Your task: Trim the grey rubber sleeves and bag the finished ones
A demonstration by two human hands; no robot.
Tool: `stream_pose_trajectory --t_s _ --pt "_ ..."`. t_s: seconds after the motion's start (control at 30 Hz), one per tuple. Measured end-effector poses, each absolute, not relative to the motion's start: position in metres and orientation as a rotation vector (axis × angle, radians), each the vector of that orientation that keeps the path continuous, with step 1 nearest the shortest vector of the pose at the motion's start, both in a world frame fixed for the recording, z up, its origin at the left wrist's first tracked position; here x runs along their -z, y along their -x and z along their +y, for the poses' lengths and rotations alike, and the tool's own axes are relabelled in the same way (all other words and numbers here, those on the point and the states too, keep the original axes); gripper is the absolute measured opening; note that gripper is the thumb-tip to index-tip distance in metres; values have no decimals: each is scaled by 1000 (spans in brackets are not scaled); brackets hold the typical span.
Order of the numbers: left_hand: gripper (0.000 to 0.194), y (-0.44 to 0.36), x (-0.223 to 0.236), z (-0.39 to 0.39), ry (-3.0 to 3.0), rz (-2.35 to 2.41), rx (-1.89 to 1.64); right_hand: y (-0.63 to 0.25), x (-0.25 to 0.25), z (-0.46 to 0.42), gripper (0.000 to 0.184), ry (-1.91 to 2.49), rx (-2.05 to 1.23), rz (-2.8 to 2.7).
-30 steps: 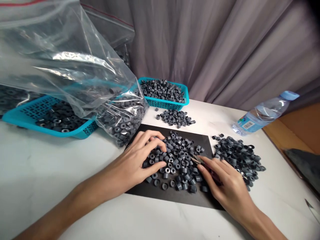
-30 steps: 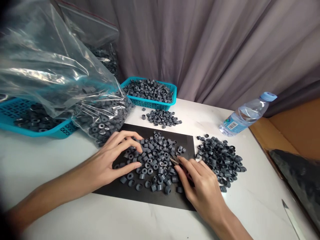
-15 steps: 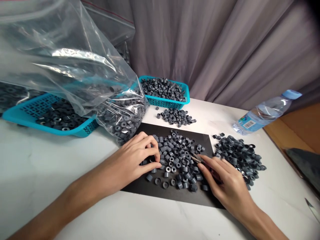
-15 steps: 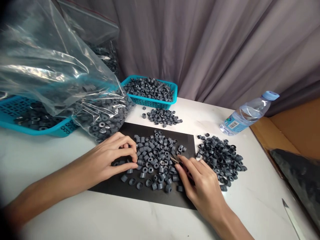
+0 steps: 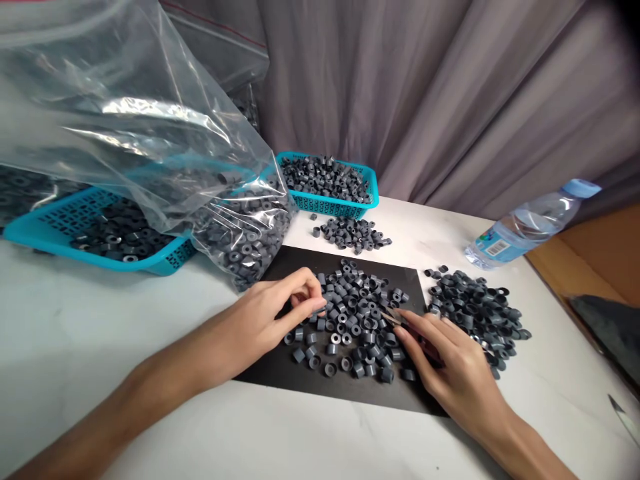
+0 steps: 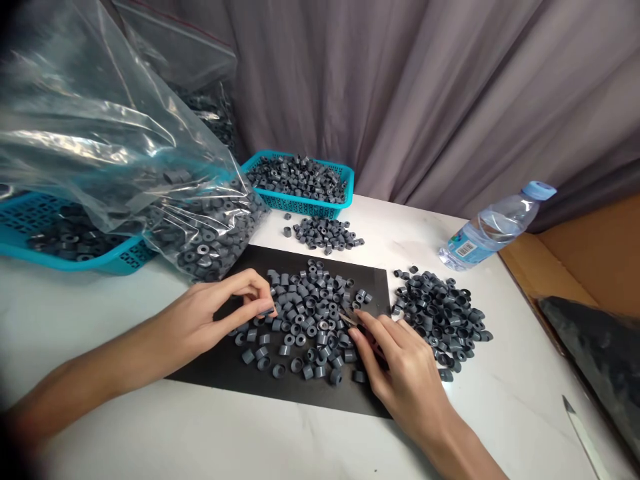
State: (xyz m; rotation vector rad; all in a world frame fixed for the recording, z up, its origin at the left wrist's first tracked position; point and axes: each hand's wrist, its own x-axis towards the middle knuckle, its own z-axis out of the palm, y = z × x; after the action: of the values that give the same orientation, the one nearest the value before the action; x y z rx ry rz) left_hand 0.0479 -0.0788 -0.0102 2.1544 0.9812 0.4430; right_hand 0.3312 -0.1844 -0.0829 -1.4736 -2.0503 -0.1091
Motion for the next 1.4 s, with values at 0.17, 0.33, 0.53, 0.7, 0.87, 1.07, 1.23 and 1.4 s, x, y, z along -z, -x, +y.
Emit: stream_pose_trajectory --t_s 0.17,0.33,0.53,0.7,0.87,1.07,1.23,1.4 --pt "14 -48 19 -79 -2230 929 -473 -331 84 -185 26 1476 70 -2053" --pt "20 -48 21 -82 -2270 870 -439 -330 83 -185 27 1469 52 -2058" --pt "38 -47 22 -81 -2434 930 -484 -327 82 -186 26 1443 54 -2057" --pt "33 -52 27 -81 -2547 972 -403 -326 81 -187 28 1454 33 -2049" --pt "22 -55 25 -80 -2628 906 -460 -327 83 -187 29 1454 5 -2049" --pt "20 -54 26 -79 -2571 946 -450 -328 85 -188 30 1460 1 -2056" --pt "24 -56 23 -81 -2495 940 -531 -326 82 -188 29 1470 -6 -2051" --pt "21 -57 19 -86 -2419 926 -705 -328 84 -187 31 1476 -43 -2046"
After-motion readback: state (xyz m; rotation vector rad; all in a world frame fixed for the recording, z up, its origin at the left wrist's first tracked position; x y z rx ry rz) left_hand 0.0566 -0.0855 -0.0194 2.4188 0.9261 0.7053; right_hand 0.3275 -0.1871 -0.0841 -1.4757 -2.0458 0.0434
